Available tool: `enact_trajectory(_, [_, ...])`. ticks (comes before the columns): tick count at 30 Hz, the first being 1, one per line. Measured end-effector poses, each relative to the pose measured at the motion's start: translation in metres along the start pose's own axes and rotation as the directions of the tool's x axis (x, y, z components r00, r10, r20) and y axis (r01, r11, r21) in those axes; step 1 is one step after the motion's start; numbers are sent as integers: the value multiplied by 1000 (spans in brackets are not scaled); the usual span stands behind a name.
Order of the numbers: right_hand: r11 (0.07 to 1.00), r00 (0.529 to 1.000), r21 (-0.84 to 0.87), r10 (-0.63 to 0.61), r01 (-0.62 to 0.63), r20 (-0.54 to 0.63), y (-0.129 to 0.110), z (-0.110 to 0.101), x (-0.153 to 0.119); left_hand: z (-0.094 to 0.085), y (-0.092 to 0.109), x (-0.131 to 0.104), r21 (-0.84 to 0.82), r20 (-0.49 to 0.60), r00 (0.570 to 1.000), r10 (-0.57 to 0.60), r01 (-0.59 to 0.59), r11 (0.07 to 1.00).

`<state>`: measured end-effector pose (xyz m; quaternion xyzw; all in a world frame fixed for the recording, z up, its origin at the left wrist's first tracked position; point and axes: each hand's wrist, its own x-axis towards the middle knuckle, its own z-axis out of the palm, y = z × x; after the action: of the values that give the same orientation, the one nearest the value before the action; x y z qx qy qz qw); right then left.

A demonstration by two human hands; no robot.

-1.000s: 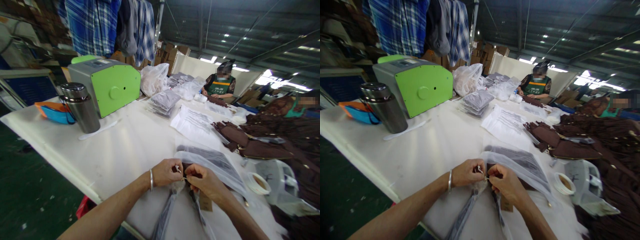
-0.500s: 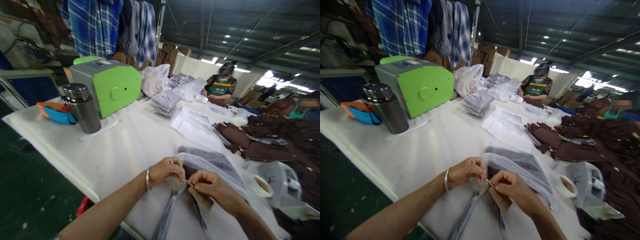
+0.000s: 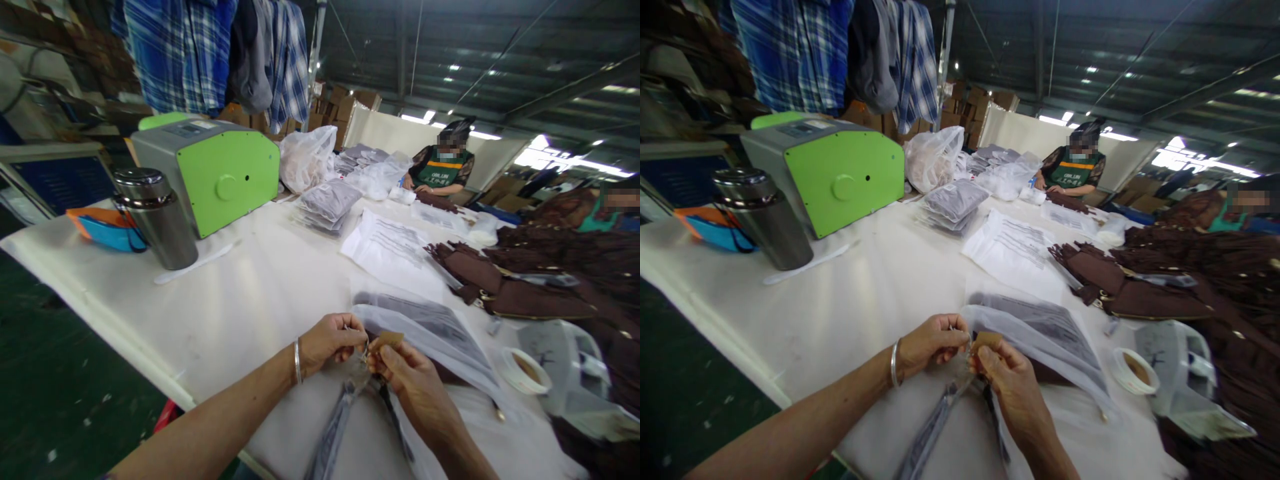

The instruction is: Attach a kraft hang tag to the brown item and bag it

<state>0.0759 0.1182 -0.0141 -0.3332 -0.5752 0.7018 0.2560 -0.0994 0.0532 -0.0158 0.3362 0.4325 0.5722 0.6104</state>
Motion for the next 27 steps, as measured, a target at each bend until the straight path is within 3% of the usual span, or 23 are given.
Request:
enact_trajectory(3, [937, 995, -335, -103, 95, -5, -7, 1, 1, -1, -1, 1, -10, -10, 1000, -21, 21, 1000])
enact_trajectory(7, [624, 942, -733, -329, 270, 67, -13, 0, -2, -3, -3, 3, 6, -33, 999, -18, 18, 1000])
enact_trajectory(11, [399, 895, -839, -396, 370, 206, -6, -1, -6, -1, -6, 4, 67, -60, 998, 16, -12, 998])
enact_trajectory(15, [312, 850, -878, -498, 362, 173, 3, -3, -4, 4, -5, 0, 246, -5, 978, 210, -202, 948])
enact_trajectory(18, [341, 842, -879, -527, 333, 115, 5, -7, 0, 8, -3, -5, 372, 141, 909, 392, -416, 830])
enact_trajectory(20, [416, 853, -854, -518, 314, 62, 5, -8, 2, 9, -3, -8, 364, 208, 888, 411, -460, 810])
enact_trajectory(22, [536, 879, -795, -477, 283, -9, 3, -8, 1, 9, -4, -8, 330, 176, 916, 360, -399, 856])
enact_trajectory(24, [656, 914, -714, -402, 245, -57, 1, -7, 0, 8, -5, -6, 299, 60, 960, 273, -279, 913])
enact_trajectory(27, [762, 947, -603, -321, 238, -32, -3, -4, -3, 6, -8, -1, 325, -39, 973, 229, -205, 923])
